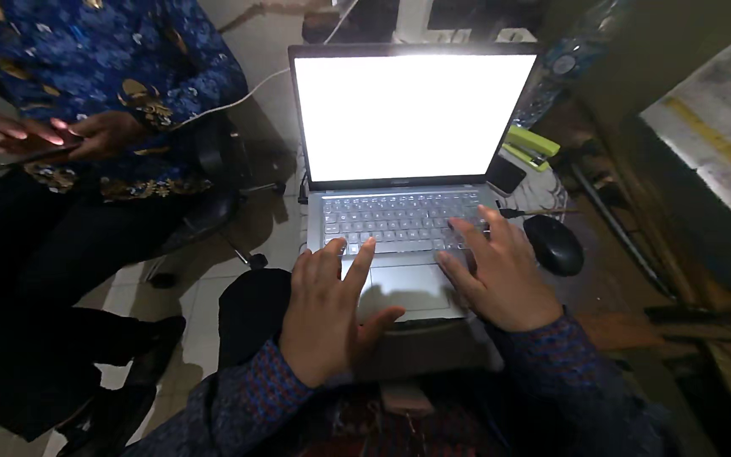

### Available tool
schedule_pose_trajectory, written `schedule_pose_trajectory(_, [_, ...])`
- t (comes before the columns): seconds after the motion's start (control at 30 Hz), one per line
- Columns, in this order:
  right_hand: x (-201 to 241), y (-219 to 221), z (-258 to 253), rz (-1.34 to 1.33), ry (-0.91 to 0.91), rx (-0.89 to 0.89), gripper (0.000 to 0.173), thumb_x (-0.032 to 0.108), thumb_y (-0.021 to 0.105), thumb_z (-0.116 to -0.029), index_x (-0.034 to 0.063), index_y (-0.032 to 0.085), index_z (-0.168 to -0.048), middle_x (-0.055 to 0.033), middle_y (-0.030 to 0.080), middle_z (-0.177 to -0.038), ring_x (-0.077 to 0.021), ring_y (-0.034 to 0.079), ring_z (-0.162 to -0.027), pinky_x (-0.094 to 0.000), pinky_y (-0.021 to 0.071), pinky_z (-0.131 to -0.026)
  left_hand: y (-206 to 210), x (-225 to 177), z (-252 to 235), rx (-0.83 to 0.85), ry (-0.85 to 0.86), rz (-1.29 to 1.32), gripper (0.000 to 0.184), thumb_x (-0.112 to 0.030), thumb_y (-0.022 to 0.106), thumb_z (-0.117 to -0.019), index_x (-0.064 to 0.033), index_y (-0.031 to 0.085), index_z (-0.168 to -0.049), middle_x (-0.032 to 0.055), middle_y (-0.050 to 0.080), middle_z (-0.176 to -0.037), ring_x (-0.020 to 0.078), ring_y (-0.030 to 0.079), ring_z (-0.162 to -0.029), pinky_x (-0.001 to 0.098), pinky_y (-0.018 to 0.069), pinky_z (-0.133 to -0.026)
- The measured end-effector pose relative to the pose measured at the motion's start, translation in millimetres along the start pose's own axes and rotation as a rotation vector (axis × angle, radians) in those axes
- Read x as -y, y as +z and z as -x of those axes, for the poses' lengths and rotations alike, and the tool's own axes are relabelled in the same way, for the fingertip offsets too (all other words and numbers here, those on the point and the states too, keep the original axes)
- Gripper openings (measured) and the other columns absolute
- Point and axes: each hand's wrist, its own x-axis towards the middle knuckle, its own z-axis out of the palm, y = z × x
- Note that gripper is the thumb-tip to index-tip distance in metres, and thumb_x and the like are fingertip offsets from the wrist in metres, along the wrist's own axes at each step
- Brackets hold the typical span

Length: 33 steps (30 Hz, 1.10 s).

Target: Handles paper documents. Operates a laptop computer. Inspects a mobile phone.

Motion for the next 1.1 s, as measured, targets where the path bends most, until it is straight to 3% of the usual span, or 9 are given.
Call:
schedule_pose_trajectory(0.1, [3, -1, -13, 0.016, 0.002, -0.007, 0.073, 0.071, 0.040, -0.0967, 0.0181, 0.061, -0.142, -0.0249, 0.045, -0.153, -0.0477, 0.049, -0.133, -0.0670, 0.0435, -0.103, -1, 1, 0, 0.006, 0.001, -0.007, 0.093, -0.087, 0.035, -0.0872, -0.0243, 0.047, -0.155, 0.0211, 0.056, -0.140, 0.0378, 0.057, -0.125, 0.0655, 0.0400, -0.108])
schedule_pose_trajectory(0.27, [2, 7, -20, 0.057, 0.009, 0.021, 0.075, 0.075, 0.039, -0.0947, 0.0195, 0.063, -0.140, -0.0224, 0.044, -0.156, -0.0459, 0.037, -0.145, -0.0681, 0.0327, -0.114, 2, 2, 1, 0.003, 0.002, -0.019, 0.093, -0.087, 0.035, -0.0875, -0.0248, 0.047, -0.155, 0.0201, 0.056, -0.141, 0.0367, 0.058, -0.125, 0.0651, 0.0409, -0.107])
schedule_pose_trajectory(0.4, [3, 5, -5, -0.002, -0.016, -0.011, 0.073, 0.070, 0.043, -0.0967, 0.0144, 0.061, -0.141, -0.0255, 0.048, -0.150, -0.0453, 0.047, -0.138, -0.0652, 0.0415, -0.108, 1, 2, 1, -0.007, 0.003, -0.006, 0.093, -0.087, 0.038, -0.0872, -0.0239, 0.047, -0.155, 0.0211, 0.055, -0.141, 0.0368, 0.058, -0.124, 0.0638, 0.0417, -0.107])
schedule_pose_trajectory(0.57, [-3, 12, 11, -0.042, -0.009, -0.068, 0.071, 0.066, 0.043, -0.0981, 0.0121, 0.061, -0.140, -0.0239, 0.055, -0.141, -0.0424, 0.054, -0.130, -0.0603, 0.0461, -0.105, 2, 1, 0, -0.010, 0.001, -0.015, 0.093, -0.088, 0.038, -0.0859, -0.0252, 0.048, -0.154, 0.0225, 0.051, -0.147, 0.0416, 0.050, -0.133, 0.0628, 0.0400, -0.109])
schedule_pose_trajectory(0.73, [-3, 13, 12, -0.059, 0.002, -0.096, 0.067, 0.062, 0.046, -0.0977, 0.0122, 0.062, -0.139, -0.0221, 0.056, -0.141, -0.0396, 0.055, -0.129, -0.0584, 0.0475, -0.104, 4, 2, 0, -0.010, -0.011, -0.016, 0.093, -0.089, 0.035, -0.0856, -0.0258, 0.048, -0.154, 0.0231, 0.048, -0.151, 0.0453, 0.044, -0.140, 0.0698, 0.0352, -0.110])
schedule_pose_trajectory(0.93, [-2, 14, 12, -0.061, 0.016, -0.105, 0.066, 0.061, 0.049, -0.0969, 0.0111, 0.063, -0.137, -0.0211, 0.057, -0.141, -0.0380, 0.056, -0.130, -0.0562, 0.0484, -0.104, -8, 5, -5, 0.084, -0.070, 0.165, 0.091, -0.082, 0.039, -0.0902, -0.0199, 0.044, -0.156, 0.0231, 0.038, -0.159, 0.0433, 0.036, -0.147, 0.0658, 0.0325, -0.116])
schedule_pose_trajectory(1.1, [-3, 13, 12, -0.059, 0.014, -0.106, 0.065, 0.061, 0.050, -0.0967, 0.0112, 0.064, -0.136, -0.0209, 0.058, -0.141, -0.0379, 0.056, -0.130, -0.0560, 0.0477, -0.105, -13, 18, -26, 0.132, -0.124, 0.223, 0.088, -0.078, 0.045, -0.0920, -0.0208, 0.038, -0.159, 0.0209, 0.036, -0.161, 0.0416, 0.037, -0.145, 0.0637, 0.0383, -0.111])
